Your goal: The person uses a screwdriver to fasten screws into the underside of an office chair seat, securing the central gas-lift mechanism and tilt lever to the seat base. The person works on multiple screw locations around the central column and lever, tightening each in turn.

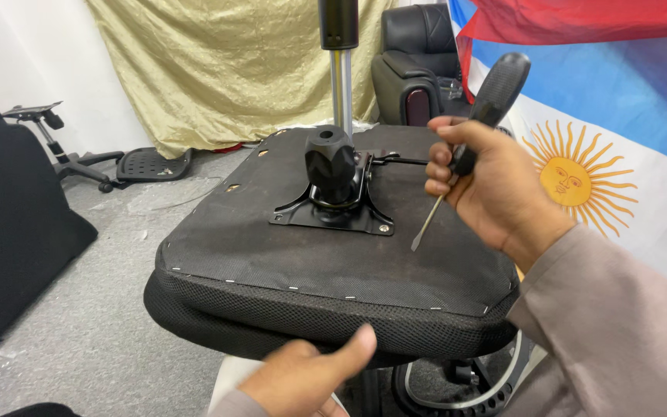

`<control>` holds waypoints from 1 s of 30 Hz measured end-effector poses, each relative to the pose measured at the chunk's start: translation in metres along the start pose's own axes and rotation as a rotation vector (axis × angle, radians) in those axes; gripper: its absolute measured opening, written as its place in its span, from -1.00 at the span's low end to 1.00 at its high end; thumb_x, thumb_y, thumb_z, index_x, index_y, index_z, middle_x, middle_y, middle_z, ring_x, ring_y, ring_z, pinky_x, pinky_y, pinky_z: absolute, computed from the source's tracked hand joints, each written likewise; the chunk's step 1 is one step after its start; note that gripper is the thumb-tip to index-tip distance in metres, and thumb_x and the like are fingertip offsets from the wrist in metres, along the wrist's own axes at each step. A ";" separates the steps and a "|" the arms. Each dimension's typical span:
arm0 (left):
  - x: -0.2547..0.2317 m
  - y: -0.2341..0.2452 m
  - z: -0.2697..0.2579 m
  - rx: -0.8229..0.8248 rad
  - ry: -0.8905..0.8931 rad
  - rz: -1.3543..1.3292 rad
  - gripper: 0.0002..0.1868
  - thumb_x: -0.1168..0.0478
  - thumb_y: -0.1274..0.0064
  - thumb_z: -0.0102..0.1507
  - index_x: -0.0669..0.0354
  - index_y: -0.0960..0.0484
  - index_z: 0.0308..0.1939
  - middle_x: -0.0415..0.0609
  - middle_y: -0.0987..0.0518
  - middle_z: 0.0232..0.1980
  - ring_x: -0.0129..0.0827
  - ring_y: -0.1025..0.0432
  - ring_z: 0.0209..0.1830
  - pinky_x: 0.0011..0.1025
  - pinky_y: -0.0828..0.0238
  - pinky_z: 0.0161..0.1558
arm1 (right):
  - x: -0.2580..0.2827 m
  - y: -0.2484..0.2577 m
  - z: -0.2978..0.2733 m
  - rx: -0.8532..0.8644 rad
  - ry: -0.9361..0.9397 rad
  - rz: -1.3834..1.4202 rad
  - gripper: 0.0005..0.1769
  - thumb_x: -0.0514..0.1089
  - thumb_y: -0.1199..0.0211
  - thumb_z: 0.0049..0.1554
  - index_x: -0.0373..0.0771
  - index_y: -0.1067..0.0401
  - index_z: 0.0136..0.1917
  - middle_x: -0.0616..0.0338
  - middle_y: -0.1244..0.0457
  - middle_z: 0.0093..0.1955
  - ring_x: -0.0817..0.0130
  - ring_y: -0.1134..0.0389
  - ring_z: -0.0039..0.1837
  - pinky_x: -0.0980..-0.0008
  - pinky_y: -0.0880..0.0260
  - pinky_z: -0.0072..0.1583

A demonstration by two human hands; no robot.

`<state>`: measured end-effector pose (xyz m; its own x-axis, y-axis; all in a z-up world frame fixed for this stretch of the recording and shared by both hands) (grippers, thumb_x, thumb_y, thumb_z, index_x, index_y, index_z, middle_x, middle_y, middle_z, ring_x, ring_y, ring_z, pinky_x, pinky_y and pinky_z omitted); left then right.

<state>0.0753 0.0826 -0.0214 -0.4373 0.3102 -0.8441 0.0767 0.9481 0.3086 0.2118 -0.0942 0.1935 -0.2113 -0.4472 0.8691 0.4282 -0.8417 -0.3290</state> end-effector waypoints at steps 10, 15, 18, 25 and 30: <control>-0.189 0.043 0.008 -0.405 -0.904 0.563 -0.57 0.14 -0.33 0.06 0.11 -0.73 0.01 -0.12 -0.60 -0.25 -0.32 -0.51 -0.31 -0.38 -0.47 -0.18 | -0.021 -0.016 0.031 0.177 0.056 -0.126 -0.56 -0.37 -0.17 0.17 -0.19 -0.35 0.32 0.26 -0.26 -0.09 0.47 -0.30 -0.05 0.41 -0.35 0.01; -0.184 0.041 0.020 -0.496 -0.901 0.601 -0.68 0.04 -0.33 0.09 0.04 -0.79 -0.13 -0.12 -0.63 -0.23 -0.28 -0.52 -0.14 -0.30 -0.45 -0.05 | -0.025 -0.013 0.025 0.222 0.125 -0.232 -0.52 -0.38 -0.28 0.14 -0.27 -0.44 0.34 0.28 -0.33 0.00 0.56 -0.32 -0.03 0.50 -0.39 0.05; -0.187 0.035 0.014 -0.532 -1.008 0.625 -0.74 0.05 -0.31 0.10 0.03 -0.80 -0.20 -0.11 -0.64 -0.18 -0.24 -0.52 -0.04 -0.27 -0.43 0.03 | -0.029 -0.005 0.024 0.165 0.124 -0.233 -0.57 -0.38 -0.30 0.12 -0.29 -0.49 0.28 0.21 -0.39 0.03 0.52 -0.39 0.00 0.48 -0.47 0.11; -0.197 0.033 0.022 -0.440 -1.057 0.634 -0.78 0.09 -0.29 0.13 0.07 -0.81 -0.21 -0.10 -0.65 -0.13 -0.24 -0.49 0.04 -0.28 -0.39 0.11 | -0.029 -0.004 0.028 0.085 0.092 -0.160 -0.64 -0.31 -0.33 0.13 -0.26 -0.52 0.22 0.20 -0.43 0.09 0.55 -0.41 0.03 0.50 -0.43 0.06; -0.195 0.039 0.032 -0.410 -0.962 0.535 -0.74 0.17 -0.30 0.11 0.12 -0.78 -0.14 -0.11 -0.66 -0.22 -0.33 -0.53 -0.23 -0.39 -0.49 -0.09 | -0.016 -0.004 0.030 0.056 0.147 -0.283 -0.65 -0.26 -0.36 0.10 -0.25 -0.52 0.19 0.18 -0.45 0.09 0.54 -0.43 0.02 0.48 -0.45 0.02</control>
<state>0.1922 0.0608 0.1410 0.4336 0.7541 -0.4933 -0.3253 0.6415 0.6947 0.2401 -0.0746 0.1917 -0.4516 -0.2395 0.8595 0.3807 -0.9229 -0.0572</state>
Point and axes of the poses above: each hand's wrist, its own z-axis towards the middle knuckle, its own y-axis out of the back of the hand, x = y × z, the point moved 10 cm from there along z, towards the middle knuckle
